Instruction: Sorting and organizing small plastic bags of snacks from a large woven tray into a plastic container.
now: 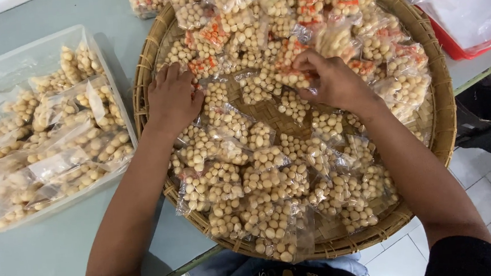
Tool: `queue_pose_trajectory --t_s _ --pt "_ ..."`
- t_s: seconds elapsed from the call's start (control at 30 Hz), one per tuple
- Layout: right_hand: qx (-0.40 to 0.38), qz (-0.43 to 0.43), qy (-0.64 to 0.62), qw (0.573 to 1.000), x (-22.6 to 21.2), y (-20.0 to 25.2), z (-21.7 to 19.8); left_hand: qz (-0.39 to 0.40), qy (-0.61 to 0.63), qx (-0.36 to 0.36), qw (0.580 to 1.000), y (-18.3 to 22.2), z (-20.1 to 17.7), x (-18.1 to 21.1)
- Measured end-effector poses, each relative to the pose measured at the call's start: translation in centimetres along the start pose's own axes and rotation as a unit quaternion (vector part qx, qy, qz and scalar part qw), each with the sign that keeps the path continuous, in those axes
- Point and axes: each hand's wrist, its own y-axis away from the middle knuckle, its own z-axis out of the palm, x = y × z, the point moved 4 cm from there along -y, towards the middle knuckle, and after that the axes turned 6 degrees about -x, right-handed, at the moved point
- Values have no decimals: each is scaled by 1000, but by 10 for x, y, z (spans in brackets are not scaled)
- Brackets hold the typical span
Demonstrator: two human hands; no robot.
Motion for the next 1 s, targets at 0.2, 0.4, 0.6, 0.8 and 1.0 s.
queue_pose_trajectory --t_s 0.2,0.4,0.6,0.8,1.0 --pt "106 -207 -48 971 -10 7 -15 17 -5 6 1000 5 -8 4" --pt "148 -272 -26 951 -9 16 -23 20 11 -2 1000 6 -12 6" --pt "195 -246 -29 949 3 17 -27 16 17 0 1000 6 -12 6" --pt "325 -17 102 940 25 17 -57 19 24 0 1000 14 -18 11" --pt "273 119 216 930 60 -4 -73 17 -7 -2 1000 10 -15 9"
